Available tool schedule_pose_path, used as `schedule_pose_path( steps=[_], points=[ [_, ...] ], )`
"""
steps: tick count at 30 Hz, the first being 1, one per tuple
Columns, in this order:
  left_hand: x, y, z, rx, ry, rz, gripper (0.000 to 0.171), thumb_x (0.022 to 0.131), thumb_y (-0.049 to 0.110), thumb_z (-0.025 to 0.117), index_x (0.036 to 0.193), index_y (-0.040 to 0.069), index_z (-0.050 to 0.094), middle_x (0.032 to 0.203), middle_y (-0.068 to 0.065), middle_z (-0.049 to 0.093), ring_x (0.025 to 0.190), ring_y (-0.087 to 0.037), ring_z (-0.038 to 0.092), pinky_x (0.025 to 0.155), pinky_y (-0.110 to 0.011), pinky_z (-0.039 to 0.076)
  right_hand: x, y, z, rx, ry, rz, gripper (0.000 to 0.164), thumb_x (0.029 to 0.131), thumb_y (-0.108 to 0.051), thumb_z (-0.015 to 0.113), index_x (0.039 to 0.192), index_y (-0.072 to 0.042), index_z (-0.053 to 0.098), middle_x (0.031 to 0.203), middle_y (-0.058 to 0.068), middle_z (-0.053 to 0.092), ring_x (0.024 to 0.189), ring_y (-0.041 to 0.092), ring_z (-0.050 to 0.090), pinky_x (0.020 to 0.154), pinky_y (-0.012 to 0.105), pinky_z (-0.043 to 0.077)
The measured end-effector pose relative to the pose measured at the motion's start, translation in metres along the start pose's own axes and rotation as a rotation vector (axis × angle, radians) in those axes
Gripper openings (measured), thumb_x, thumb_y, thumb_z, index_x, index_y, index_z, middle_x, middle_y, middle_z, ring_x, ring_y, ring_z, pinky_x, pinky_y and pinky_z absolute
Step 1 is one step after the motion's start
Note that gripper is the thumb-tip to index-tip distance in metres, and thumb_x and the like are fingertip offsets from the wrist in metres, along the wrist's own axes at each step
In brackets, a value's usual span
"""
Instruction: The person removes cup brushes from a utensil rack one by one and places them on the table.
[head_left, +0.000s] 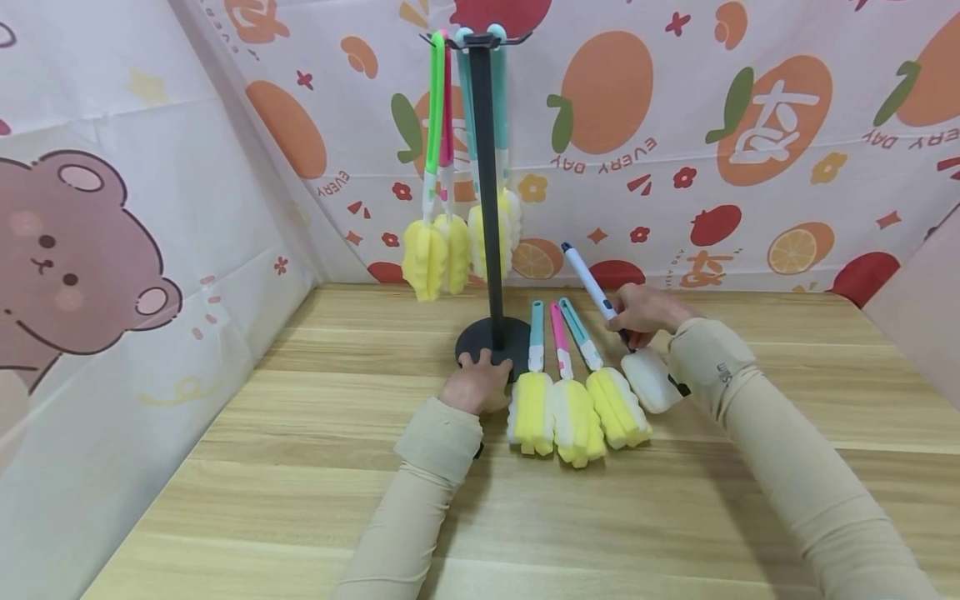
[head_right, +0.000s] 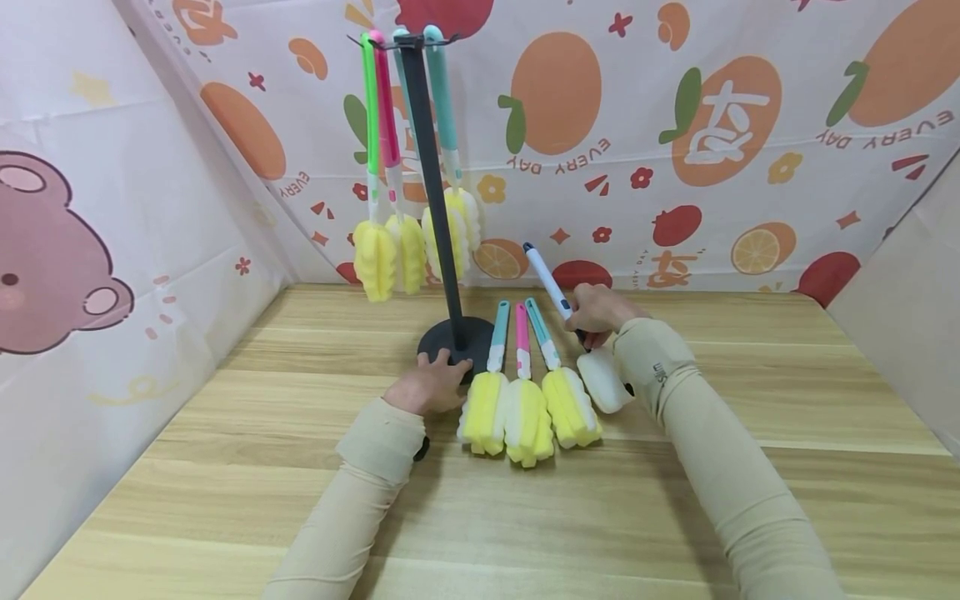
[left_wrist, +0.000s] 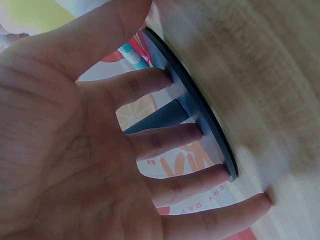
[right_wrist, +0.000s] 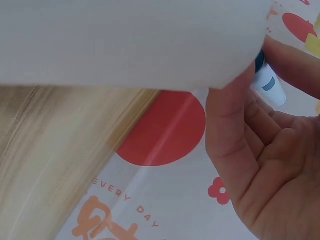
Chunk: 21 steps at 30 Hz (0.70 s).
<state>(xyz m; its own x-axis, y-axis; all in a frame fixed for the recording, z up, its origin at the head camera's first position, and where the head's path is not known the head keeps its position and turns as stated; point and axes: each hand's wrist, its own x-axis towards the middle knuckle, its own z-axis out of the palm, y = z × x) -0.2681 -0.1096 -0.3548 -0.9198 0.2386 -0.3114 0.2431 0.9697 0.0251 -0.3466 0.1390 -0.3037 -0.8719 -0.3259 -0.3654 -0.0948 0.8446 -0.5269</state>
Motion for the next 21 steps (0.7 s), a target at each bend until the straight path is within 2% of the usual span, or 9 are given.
schedule_pose_path(
  steps=[10,21],
  points=[
    [0.0013,-0.0002,0.0004,0.01,-0.002,-0.001,0.053,0.089,0.032,0.054,0.137,0.018,0.038,0.135,-0.022,0.032,0.112,-0.046,0.03,0.075,-0.05,0.048,0.0013,0.004,0.0054,-0.048,-0.005,-0.003,0.022,0.087,-0.017,0.059,0.097,0.003,0.053,0.07,0.012,0.059,0.055,0.018,0.056,0.053,0.026,0.051],
    [0.0008,-0.0003,0.0006,0.002,-0.007,-0.005,0.053,0.09,0.032,0.053,0.138,0.018,0.036,0.136,-0.022,0.031,0.114,-0.046,0.028,0.076,-0.051,0.048,0.0047,0.0086,0.0094,-0.051,-0.012,0.011,0.024,0.088,-0.017,0.058,0.099,0.002,0.052,0.072,0.012,0.057,0.055,0.017,0.056,0.053,0.026,0.052]
  ],
)
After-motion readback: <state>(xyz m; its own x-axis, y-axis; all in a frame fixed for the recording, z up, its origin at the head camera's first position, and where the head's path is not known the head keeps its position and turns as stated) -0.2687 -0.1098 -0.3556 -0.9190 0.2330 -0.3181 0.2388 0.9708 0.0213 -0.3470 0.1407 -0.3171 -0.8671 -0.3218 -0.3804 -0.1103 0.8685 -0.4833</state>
